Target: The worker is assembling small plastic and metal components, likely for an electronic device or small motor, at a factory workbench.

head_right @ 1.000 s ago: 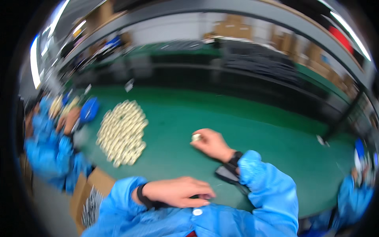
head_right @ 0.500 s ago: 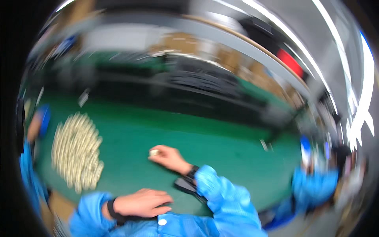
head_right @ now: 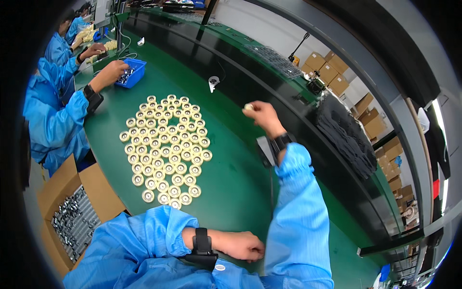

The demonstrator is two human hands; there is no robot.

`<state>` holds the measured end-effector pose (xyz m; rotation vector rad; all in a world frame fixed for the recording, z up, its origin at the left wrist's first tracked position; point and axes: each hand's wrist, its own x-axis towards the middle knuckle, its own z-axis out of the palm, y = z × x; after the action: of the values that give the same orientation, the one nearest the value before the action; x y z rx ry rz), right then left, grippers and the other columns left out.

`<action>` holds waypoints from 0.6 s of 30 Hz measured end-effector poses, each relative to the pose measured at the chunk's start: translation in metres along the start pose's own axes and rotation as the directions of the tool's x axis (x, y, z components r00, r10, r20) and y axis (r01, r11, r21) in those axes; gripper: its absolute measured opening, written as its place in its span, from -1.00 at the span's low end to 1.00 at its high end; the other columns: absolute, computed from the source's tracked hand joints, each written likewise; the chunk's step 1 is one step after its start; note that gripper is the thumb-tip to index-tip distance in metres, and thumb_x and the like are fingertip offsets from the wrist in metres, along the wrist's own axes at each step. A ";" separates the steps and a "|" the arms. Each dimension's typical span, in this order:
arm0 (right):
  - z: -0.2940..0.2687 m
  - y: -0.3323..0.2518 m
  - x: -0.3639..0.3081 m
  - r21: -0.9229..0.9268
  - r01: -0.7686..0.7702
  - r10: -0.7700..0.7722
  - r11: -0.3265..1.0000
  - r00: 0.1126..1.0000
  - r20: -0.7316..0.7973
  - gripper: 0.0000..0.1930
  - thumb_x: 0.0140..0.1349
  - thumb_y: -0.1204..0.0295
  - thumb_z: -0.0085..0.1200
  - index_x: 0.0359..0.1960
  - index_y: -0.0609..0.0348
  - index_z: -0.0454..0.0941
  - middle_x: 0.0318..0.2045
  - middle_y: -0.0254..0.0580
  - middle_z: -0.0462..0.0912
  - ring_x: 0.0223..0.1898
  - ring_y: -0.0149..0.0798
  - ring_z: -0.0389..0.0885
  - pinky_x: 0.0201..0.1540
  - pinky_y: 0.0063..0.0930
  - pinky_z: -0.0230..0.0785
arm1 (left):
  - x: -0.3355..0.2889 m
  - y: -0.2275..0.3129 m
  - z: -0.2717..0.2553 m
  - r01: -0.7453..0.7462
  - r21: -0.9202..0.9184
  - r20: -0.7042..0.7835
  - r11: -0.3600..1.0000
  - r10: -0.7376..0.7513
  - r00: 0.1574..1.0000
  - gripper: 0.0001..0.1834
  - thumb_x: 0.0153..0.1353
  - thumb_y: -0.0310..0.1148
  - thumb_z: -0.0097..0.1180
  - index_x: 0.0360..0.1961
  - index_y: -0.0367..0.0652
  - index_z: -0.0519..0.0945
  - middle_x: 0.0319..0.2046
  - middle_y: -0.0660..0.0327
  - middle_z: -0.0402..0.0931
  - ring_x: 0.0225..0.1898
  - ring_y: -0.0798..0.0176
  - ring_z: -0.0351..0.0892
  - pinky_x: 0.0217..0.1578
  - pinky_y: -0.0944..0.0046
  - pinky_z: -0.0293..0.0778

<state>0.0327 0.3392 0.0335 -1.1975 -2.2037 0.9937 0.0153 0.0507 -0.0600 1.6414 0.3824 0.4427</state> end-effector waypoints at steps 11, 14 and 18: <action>0.131 0.047 0.171 -0.408 -0.099 -0.079 0.907 0.914 -0.398 -0.56 -0.06 0.10 0.32 -0.15 0.00 0.65 -0.11 -0.08 0.56 0.01 0.06 0.42 0.04 -0.11 0.32 | -0.024 -0.014 -0.041 -0.117 0.046 -0.161 0.992 0.123 0.979 -0.52 0.08 -0.27 0.21 0.02 -0.25 0.47 0.09 -0.07 0.41 0.13 0.00 0.38 0.10 0.11 0.32; 0.133 0.044 0.160 -0.359 -0.059 -0.099 0.931 0.908 -0.407 -0.60 -0.09 0.12 0.35 -0.27 0.10 0.69 -0.18 -0.06 0.61 -0.05 0.01 0.51 -0.01 -0.17 0.39 | -0.022 -0.019 -0.043 -0.129 0.127 -0.228 0.984 0.155 0.961 -0.53 0.07 -0.26 0.22 -0.01 -0.25 0.48 0.05 -0.07 0.45 0.10 -0.01 0.42 0.07 0.11 0.36; 0.090 0.072 0.131 0.007 0.015 -0.010 1.000 0.892 -0.452 -0.64 -0.11 0.16 0.33 -0.39 0.20 0.69 -0.45 0.03 0.66 -0.35 -0.03 0.67 -0.22 -0.23 0.47 | -0.010 -0.020 -0.024 -0.199 0.206 -0.298 0.958 0.255 0.920 -0.55 0.07 -0.25 0.23 -0.04 -0.25 0.50 -0.01 -0.07 0.49 0.05 -0.01 0.47 0.03 0.11 0.40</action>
<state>-0.0573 0.4426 -0.0744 -1.2589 -1.8301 0.6352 -0.0055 0.0689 -0.0781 1.7932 0.4842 0.8821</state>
